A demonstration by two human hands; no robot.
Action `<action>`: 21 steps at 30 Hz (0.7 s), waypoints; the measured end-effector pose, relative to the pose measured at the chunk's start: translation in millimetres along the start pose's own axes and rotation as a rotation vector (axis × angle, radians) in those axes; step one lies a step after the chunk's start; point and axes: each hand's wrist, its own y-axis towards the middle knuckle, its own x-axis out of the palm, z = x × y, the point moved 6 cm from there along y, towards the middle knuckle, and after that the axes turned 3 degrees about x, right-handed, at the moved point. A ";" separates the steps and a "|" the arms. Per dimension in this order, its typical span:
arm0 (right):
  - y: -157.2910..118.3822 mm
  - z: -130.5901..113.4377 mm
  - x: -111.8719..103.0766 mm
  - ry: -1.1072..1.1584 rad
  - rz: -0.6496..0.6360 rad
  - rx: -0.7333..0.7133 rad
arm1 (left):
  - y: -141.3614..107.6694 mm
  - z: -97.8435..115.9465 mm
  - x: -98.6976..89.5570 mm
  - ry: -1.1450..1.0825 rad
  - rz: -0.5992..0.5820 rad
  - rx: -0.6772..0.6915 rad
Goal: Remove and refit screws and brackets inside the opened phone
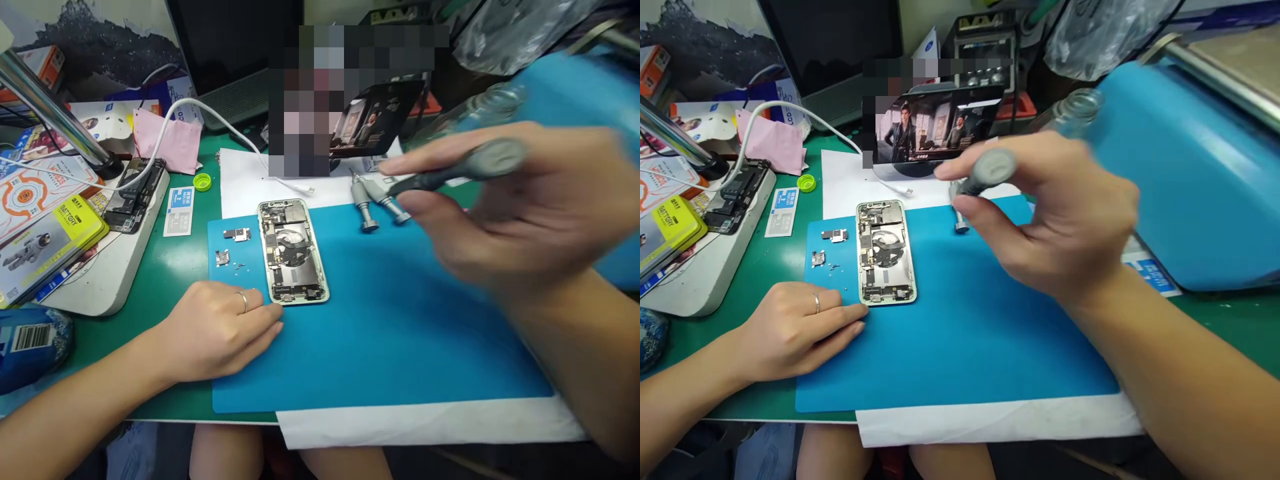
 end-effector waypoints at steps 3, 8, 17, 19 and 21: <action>5.4 -6.6 13.6 -0.044 -0.235 -0.203 | 0.5 -0.5 -2.7 -0.031 0.019 0.018; -5.5 2.8 37.7 -0.096 -0.595 -0.333 | 1.0 -1.3 -2.6 -0.046 0.006 0.033; -5.3 34.7 36.1 -0.183 -0.684 -0.170 | -0.3 -2.2 -3.5 -0.067 -0.021 0.043; -5.8 39.9 35.8 -0.200 -0.719 -0.123 | -0.1 -3.1 -3.8 -0.073 -0.021 0.039; -6.9 45.4 36.8 -0.212 -0.751 -0.071 | 0.5 -4.0 -3.7 -0.078 -0.021 0.034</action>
